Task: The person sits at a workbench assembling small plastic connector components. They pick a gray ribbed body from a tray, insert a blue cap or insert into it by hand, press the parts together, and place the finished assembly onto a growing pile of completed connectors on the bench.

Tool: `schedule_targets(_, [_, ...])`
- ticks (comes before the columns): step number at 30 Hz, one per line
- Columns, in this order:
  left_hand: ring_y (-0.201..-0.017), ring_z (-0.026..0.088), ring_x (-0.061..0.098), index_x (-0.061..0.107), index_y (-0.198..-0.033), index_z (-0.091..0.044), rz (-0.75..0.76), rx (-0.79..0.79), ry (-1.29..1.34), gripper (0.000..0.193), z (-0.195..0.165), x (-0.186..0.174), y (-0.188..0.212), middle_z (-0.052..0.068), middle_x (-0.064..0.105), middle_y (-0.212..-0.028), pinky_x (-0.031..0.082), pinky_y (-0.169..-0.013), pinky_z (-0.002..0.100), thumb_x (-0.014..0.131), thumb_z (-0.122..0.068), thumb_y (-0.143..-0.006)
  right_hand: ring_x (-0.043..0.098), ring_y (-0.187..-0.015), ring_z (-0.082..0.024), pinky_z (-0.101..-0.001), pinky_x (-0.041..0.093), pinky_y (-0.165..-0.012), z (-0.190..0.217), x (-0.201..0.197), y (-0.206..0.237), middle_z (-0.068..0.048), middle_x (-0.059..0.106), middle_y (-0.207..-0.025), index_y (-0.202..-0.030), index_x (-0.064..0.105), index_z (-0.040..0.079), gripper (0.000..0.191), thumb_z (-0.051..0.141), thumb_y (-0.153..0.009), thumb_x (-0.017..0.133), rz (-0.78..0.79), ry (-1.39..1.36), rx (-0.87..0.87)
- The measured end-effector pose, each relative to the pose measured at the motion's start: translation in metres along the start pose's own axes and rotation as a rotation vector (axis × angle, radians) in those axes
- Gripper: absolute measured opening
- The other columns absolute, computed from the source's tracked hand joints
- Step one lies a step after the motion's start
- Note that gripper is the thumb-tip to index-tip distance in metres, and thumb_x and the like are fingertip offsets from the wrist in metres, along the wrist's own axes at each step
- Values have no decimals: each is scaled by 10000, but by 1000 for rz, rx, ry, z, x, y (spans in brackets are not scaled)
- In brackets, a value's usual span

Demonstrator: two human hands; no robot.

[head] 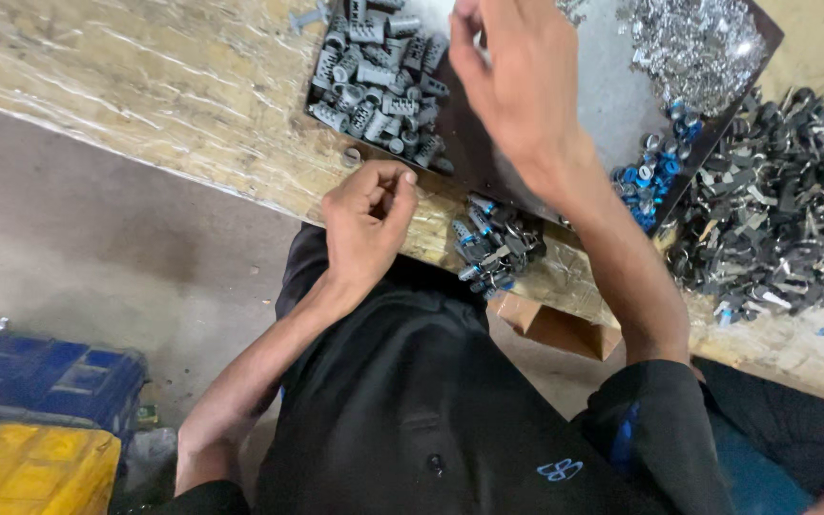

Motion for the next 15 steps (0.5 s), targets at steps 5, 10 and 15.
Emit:
schedule_targets(5, [-628,0,445,667,-1015,-8,132,-302,466,142,6,8,13,-57,578,-783,349,-537,200,615,-125,-1076,693,-775,-233,-321,542,-664,79,-46,73,-150,676,-984,-1105,621,-30,231,-82,-970,801,-17,-211,51])
schedule_targets(10, [-610,2,408,664,-1021,-4,283,-397,749,163,-19,38,35,-55,570,-782,318,-526,202,603,-141,-1085,706,-771,-234,-336,563,-664,92,-41,111,-127,703,-975,-1081,650,0,226,-16,-928,815,-176,-103,234])
schedule_targets(15, [-598,-16,384,694,-1089,14,285,-387,666,144,-24,49,45,-81,524,-722,291,-517,192,615,-107,-1089,693,-723,-202,-310,560,-640,81,-32,149,-141,717,-953,-1067,659,1,206,0,-927,810,-305,-83,487])
Point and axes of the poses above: each hand's wrist, its own y-axis away from the middle knuckle, its own x-axis out of the palm, z = x × y, the point moved 9 cm from there along -y, towards the middle knuckle
